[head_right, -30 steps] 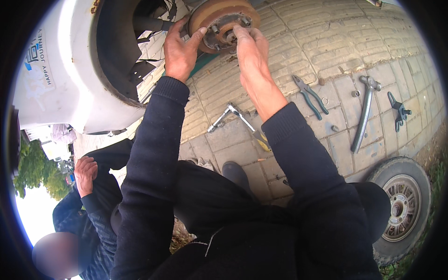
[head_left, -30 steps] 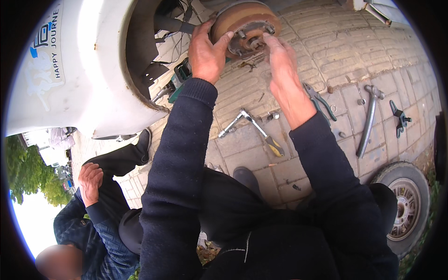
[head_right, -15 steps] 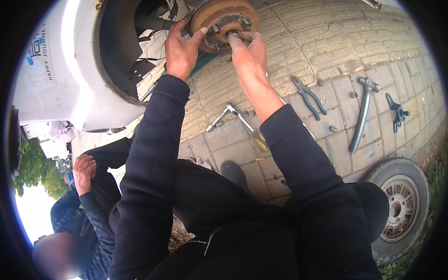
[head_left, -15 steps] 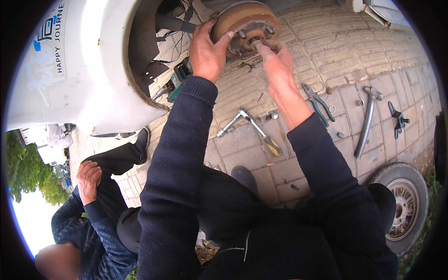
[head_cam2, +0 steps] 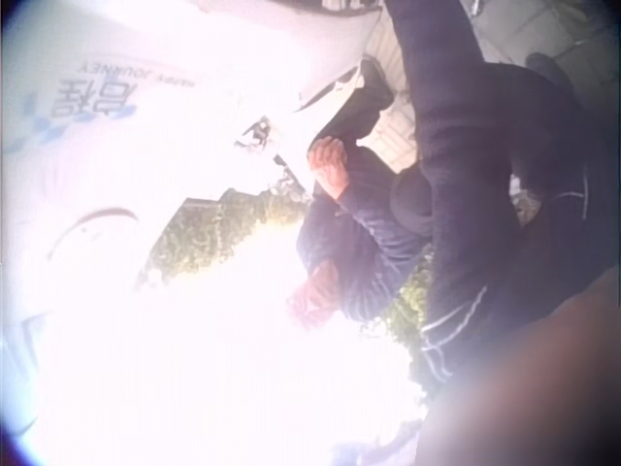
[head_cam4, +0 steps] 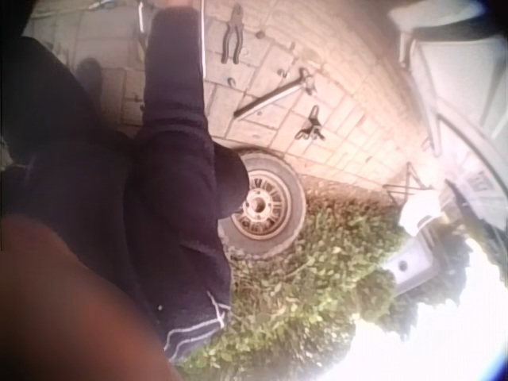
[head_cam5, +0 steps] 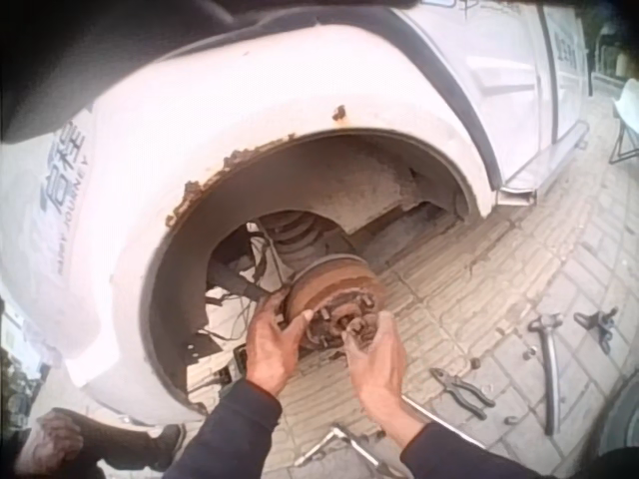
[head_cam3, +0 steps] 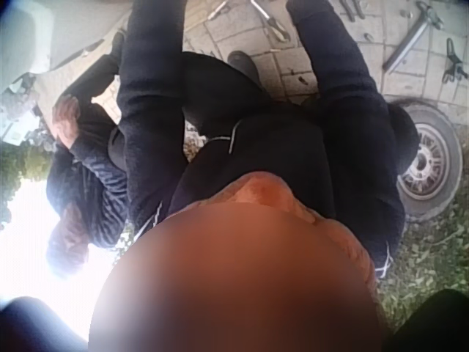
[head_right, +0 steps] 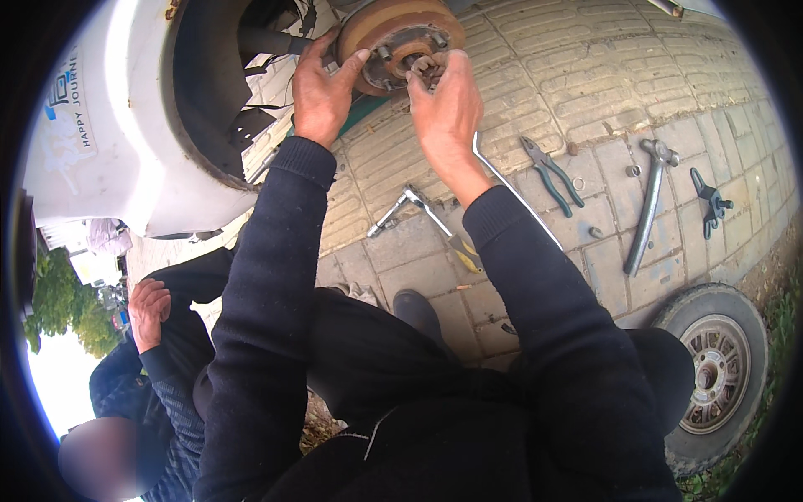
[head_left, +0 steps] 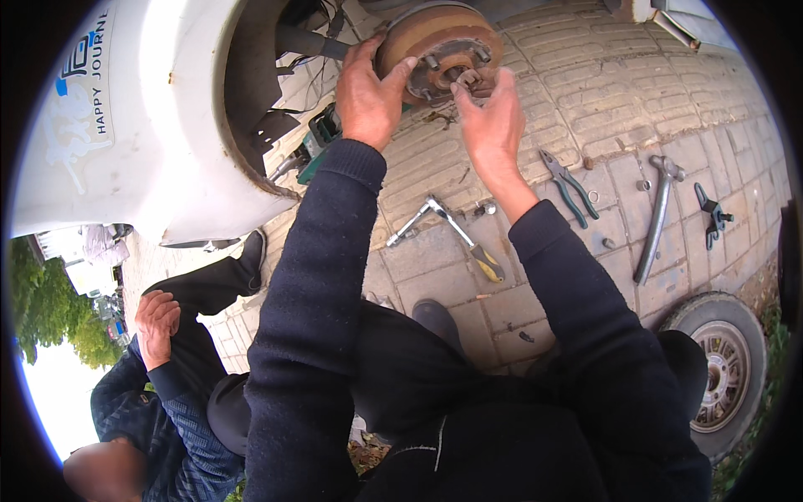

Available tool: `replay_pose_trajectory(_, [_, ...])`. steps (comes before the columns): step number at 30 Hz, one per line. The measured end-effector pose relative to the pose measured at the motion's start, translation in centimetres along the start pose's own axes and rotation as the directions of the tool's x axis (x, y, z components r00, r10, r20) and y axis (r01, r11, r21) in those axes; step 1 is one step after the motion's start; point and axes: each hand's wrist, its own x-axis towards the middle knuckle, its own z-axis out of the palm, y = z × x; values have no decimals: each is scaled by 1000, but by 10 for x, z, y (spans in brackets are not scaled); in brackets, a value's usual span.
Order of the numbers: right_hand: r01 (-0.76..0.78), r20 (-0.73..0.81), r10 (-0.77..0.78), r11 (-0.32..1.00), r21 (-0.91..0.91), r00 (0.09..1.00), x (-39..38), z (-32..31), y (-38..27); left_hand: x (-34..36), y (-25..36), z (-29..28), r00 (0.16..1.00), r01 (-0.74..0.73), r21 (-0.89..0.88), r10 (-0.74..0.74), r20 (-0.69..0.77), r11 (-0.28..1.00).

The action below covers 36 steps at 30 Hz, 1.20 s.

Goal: The person works on a car wheel hub, using a screwdriver and pliers to adjust components. They lift and position a tire onto the hub, then remove it again to continue working on the hub with pliers and a wrench.

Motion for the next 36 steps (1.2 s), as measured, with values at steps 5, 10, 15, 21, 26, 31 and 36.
replay_pose_trajectory(5, [117,259,-46,957,-266,965,-13,-28,27,1,-11,5,997,-58,-11,57,-45,998])
replay_pose_trajectory(10, [349,719,375,684,-640,584,-52,-80,103,6,-27,8,998,-67,-113,66,-20,991])
replay_pose_trajectory(15, [446,712,375,584,-679,593,-98,-114,166,6,-27,4,1000,-1,-79,3,21,997])
replay_pose_trajectory(21, [540,857,356,668,-512,372,-72,-142,174,6,-22,1,999,37,-4,-37,39,999])
replay_pose_trajectory(26, [332,656,389,630,-702,647,35,-192,198,7,-25,1,1000,-11,55,10,26,998])
replay_pose_trajectory(31, [266,628,422,649,-713,654,30,-240,235,8,-26,1,999,-9,39,8,42,999])
replay_pose_trajectory(36, [348,647,312,642,-683,695,5,-239,252,8,-27,-1,998,16,-22,-14,57,1000])
